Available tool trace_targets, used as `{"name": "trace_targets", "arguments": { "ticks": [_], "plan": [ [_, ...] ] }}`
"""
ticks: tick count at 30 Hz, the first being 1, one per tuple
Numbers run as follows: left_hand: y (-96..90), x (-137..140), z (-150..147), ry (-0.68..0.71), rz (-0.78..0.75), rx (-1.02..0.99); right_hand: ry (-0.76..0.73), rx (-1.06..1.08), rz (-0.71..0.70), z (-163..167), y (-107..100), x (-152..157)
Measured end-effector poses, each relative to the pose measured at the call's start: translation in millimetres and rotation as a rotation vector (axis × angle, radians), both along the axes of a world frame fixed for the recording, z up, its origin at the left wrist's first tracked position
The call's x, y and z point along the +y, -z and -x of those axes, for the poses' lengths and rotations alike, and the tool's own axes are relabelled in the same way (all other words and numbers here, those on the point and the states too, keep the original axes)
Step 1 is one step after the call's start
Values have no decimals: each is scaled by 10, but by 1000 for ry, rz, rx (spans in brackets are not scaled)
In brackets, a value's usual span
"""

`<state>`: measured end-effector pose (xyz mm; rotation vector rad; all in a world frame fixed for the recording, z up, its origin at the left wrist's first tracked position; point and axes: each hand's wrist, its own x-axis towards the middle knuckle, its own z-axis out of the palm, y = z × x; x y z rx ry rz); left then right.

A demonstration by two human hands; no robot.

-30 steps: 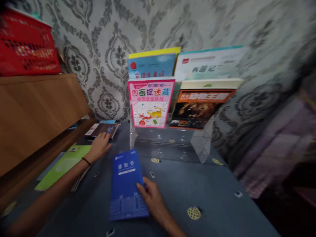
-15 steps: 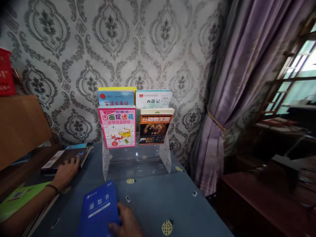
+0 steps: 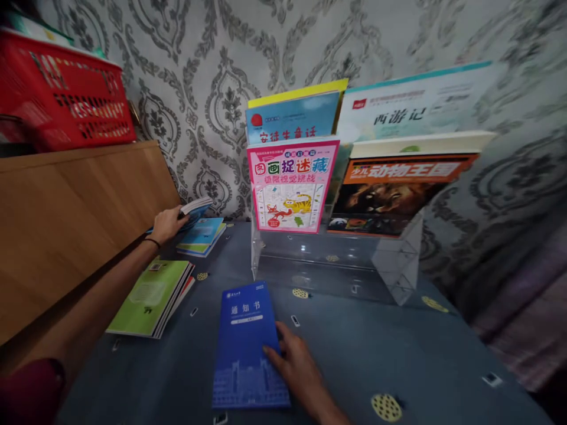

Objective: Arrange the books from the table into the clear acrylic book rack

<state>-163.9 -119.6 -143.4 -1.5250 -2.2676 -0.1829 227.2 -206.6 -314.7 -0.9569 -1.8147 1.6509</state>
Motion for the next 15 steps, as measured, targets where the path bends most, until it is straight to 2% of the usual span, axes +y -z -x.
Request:
{"name": "trace_targets", "arguments": {
  "ticks": [2, 4, 11, 13, 15],
  "plan": [
    [-70, -42, 2, 28, -49, -9, -7, 3, 17, 8, -39, -13],
    [-60, -61, -80, 84, -61, -13, -3, -2, 29, 17, -50, -20],
    [281, 96, -561, 477, -7, -93, 7, -14, 21, 28, -14, -27],
    [342, 173, -612, 508, -45, -191, -3, -6, 26, 24, -14, -31],
    [353, 253, -590, 473, -175, -367, -9, 7, 15, 20, -4, -30]
  ]
}}
